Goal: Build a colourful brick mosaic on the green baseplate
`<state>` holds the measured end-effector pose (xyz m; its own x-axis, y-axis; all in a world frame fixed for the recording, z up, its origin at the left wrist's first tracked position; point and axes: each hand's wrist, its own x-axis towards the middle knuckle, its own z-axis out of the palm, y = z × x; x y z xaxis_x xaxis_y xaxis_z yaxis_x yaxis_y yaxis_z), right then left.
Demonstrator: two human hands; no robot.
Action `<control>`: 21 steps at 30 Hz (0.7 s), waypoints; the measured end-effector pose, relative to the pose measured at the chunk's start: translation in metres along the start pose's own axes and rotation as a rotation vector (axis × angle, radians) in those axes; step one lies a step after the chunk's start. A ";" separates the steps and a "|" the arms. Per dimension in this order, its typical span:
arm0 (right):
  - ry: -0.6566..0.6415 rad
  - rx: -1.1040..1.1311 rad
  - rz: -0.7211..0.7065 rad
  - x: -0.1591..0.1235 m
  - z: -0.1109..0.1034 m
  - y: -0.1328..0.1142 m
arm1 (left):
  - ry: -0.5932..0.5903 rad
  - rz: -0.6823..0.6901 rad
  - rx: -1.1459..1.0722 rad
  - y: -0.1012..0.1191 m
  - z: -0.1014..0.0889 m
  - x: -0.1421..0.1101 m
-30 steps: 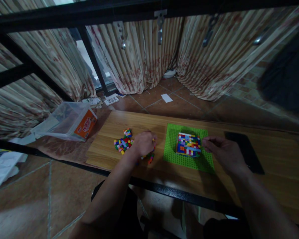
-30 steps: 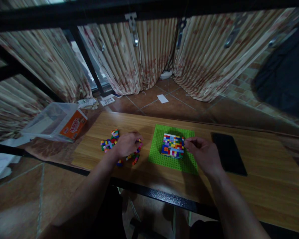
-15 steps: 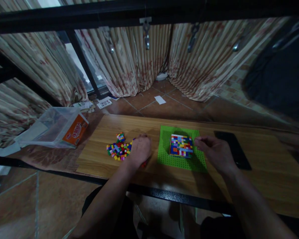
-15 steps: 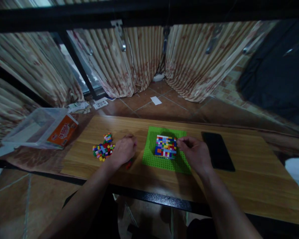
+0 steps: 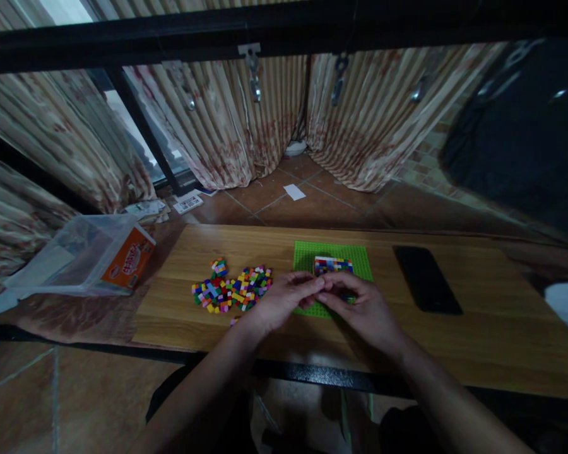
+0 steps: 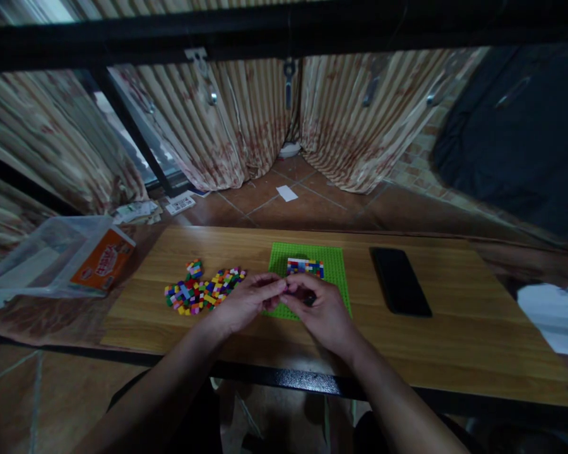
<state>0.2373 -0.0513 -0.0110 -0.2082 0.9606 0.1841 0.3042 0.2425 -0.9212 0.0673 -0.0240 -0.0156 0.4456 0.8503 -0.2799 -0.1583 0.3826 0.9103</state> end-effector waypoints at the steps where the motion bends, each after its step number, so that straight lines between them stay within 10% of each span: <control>1: -0.004 0.008 -0.009 0.000 0.001 0.000 | -0.008 -0.013 -0.018 -0.001 0.000 0.000; 14: 0.096 0.006 -0.034 0.001 0.002 -0.002 | -0.012 0.003 -0.057 -0.002 0.002 -0.001; 21: 0.239 0.013 0.242 0.011 -0.046 0.020 | 0.125 0.000 0.119 0.005 -0.001 0.001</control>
<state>0.2837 -0.0293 -0.0118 0.0926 0.9952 0.0330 0.3058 0.0031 -0.9521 0.0658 -0.0209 -0.0118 0.3309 0.8916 -0.3091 -0.0500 0.3436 0.9378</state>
